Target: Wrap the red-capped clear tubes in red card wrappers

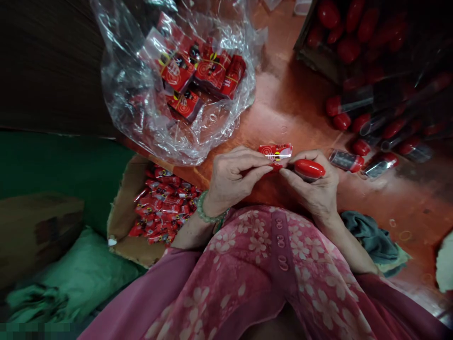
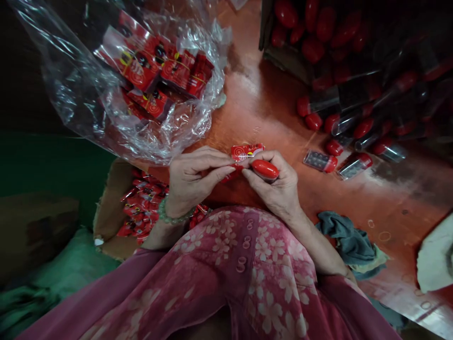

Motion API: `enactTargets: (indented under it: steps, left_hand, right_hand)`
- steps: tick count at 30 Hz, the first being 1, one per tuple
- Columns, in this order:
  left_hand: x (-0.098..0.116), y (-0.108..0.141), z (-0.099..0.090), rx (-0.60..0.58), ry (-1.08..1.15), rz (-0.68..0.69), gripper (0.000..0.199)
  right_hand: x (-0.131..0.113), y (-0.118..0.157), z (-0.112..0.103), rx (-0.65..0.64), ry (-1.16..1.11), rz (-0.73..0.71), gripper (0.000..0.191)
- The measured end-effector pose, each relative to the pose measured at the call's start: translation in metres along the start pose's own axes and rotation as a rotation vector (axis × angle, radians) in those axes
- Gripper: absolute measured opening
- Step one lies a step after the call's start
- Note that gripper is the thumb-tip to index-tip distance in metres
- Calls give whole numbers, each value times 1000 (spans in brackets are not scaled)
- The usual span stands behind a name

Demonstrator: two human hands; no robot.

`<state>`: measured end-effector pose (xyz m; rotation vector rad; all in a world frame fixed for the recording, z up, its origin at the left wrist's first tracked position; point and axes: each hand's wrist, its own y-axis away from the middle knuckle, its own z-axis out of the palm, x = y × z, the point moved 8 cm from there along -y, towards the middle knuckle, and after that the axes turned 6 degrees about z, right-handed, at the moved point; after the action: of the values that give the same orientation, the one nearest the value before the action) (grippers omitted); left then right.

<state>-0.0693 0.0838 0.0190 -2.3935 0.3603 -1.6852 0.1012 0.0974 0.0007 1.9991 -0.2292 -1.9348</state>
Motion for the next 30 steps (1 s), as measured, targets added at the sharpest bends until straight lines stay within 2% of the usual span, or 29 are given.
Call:
enactTargets:
  steps: [5, 10, 15, 21, 26, 28, 30]
  left_hand:
    - [13, 6, 2, 60, -125, 198, 7]
    - [15, 12, 7, 88, -191, 227, 7]
    - [6, 8, 13, -13, -231, 111, 14]
    - [4, 2, 16, -104, -192, 39, 20]
    - [-4, 4, 13, -85, -1, -88, 11]
    - [-10, 6, 12, -71, 93, -168, 8]
    - [-15, 8, 12, -44, 192, -231, 8]
  right_hand:
    - [2, 0, 1, 18, -25, 50, 25]
    - [4, -1, 0, 97, -41, 60, 28]
    - [1, -1, -1, 88, -44, 21, 27]
    - [6, 1, -2, 72, -57, 27, 33]
    - [-12, 0, -26, 160, -24, -113, 29]
    - [-20, -2, -34, 111, 30, -103, 26]
    - [-25, -4, -38, -5, 97, -52, 27]
